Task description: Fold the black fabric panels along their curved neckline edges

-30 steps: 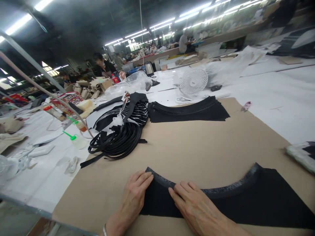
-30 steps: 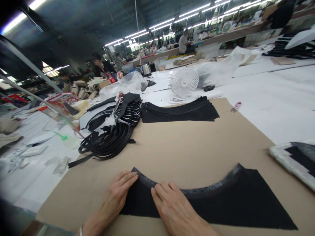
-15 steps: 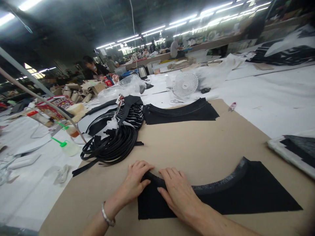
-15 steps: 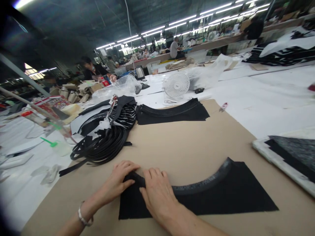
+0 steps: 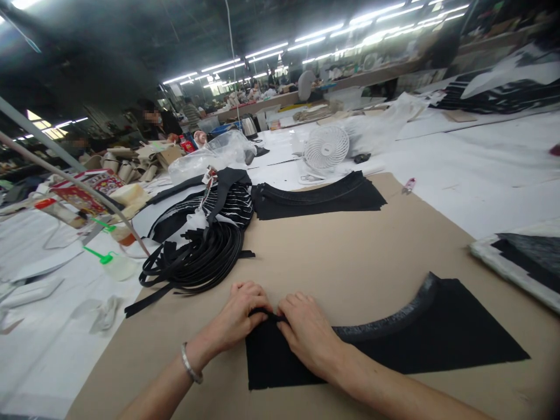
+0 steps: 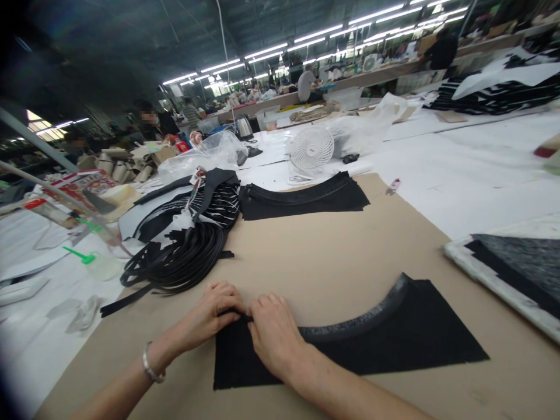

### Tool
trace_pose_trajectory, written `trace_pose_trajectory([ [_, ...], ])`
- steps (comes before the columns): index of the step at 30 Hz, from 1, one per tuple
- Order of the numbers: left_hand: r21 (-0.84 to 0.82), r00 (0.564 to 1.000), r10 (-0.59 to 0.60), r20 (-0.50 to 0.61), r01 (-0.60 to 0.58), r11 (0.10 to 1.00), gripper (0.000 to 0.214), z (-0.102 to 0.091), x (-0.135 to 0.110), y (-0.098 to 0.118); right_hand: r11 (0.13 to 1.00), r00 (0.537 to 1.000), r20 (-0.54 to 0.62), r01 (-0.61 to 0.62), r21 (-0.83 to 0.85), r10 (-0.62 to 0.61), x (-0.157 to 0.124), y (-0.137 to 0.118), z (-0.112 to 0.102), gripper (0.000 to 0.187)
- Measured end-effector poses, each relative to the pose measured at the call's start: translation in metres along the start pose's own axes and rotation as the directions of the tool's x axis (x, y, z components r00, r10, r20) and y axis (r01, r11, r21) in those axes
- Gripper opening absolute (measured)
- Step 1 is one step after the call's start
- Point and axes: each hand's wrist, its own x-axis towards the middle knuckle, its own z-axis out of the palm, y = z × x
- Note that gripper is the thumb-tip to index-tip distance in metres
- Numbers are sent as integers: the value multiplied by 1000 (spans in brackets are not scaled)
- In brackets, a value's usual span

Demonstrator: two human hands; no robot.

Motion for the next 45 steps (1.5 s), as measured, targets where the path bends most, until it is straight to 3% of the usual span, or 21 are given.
trace_pose_trajectory([
  [7,75,991,107,-80,-101,992,23,8,-7,-8,994,992,-58,108,-3,-108,-7,3,7,11],
  [14,252,965,257,-52,-236,939,27,8,-13,-16,955,962,-115,224,-195,-249,-11,9,19,20],
  [19,394,940,337,-46,-293,871,31,9,-17,-25,893,915,-175,289,-346,-364,-17,12,27,30],
  [23,462,938,347,12,-313,830,37,7,-22,-29,823,884,-134,348,-449,-447,-19,10,25,33],
  [26,494,942,335,19,-300,816,39,7,-24,-28,785,871,-79,394,-479,-485,-20,9,25,32],
  [29,517,939,341,-53,-266,814,41,12,-27,-24,759,863,-57,409,-507,-503,-24,9,30,36],
  [34,543,916,340,-212,-179,820,44,30,-35,-15,774,855,-140,367,-515,-499,-36,16,43,46],
  [40,546,922,301,-244,-126,828,51,32,-41,-8,785,838,-177,380,-489,-516,-43,21,47,46],
  [42,506,915,278,-291,-99,857,49,35,-43,-4,795,854,-164,366,-484,-493,-39,20,43,46],
  [45,413,895,204,-397,-24,910,49,45,-49,0,829,915,-96,307,-467,-393,-29,12,31,44],
])
